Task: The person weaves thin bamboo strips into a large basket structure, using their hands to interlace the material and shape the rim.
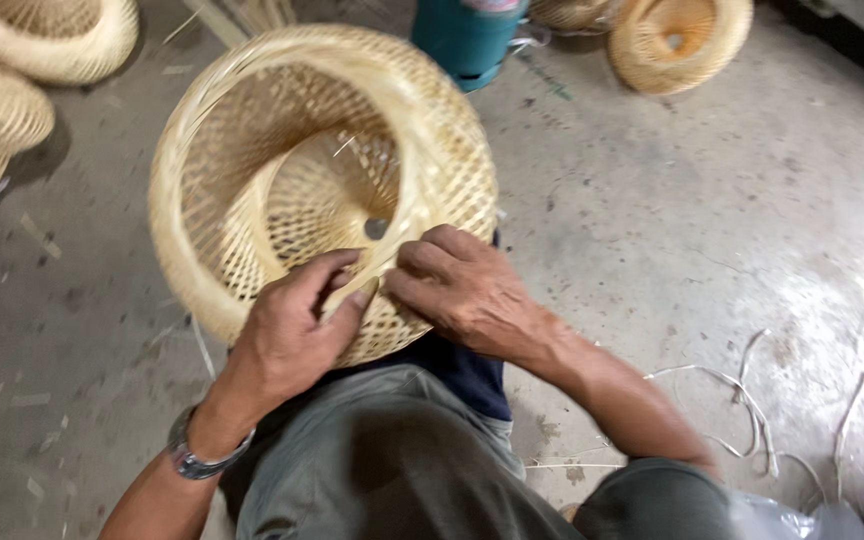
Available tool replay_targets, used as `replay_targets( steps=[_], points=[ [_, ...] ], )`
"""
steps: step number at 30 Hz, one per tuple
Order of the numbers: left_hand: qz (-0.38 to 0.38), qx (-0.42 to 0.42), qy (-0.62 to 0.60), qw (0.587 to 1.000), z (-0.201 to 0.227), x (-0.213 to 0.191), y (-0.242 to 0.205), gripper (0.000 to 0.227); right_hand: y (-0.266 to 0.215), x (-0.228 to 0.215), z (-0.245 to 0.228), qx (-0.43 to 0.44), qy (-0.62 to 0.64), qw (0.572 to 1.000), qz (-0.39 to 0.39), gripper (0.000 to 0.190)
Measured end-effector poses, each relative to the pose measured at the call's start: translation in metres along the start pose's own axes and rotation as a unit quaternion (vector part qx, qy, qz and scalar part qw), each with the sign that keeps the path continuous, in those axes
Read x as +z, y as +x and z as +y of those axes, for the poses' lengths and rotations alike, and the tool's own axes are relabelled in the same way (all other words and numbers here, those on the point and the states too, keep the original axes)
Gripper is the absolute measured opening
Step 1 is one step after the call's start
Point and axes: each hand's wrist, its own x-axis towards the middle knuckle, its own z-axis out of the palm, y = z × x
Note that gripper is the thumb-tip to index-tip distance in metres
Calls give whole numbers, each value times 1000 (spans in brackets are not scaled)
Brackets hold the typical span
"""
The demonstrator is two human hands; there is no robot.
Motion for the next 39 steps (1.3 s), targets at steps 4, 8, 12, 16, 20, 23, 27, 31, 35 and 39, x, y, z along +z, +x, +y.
replay_targets(
  steps=[4, 8, 12, 16, 20, 23, 27, 31, 35, 39],
  points=[
    [-23, -39, 16, 999, -4, -3, 11, 26, -29, 23, 1, 113, 23, 978, 175, 33],
    [-7, -55, -11, 998, -13, 0, 17, 18, -57, 60, -4, 418, 186, 849, 263, 64],
    [46, -6, -71, 996, -21, 3, 29, 16, -72, 78, -19, 532, 421, 717, 159, 100],
    [93, -3, -181, 979, -32, 19, 30, 18, -75, 96, -17, 383, 540, 715, 226, 139],
    [75, -67, -293, 951, -52, 38, 35, 29, -81, 108, 0, 380, 448, 762, 271, 150],
    [47, -127, -348, 928, -68, 45, 47, 26, -85, 110, 11, 392, 436, 763, 274, 149],
    [38, -134, -379, 915, -89, 64, 53, 24, -93, 111, 22, 389, 452, 754, 276, 149],
    [46, -162, -379, 910, -99, 82, 64, 20, -98, 117, 45, 367, 534, 704, 291, 149],
    [17, -183, -417, 890, -88, 84, 85, 23, -93, 127, 85, 357, 566, 686, 286, 148],
    [35, -149, -414, 897, -86, 80, 101, 23, -80, 129, 123, 350, 547, 724, 232, 145]
  ],
)
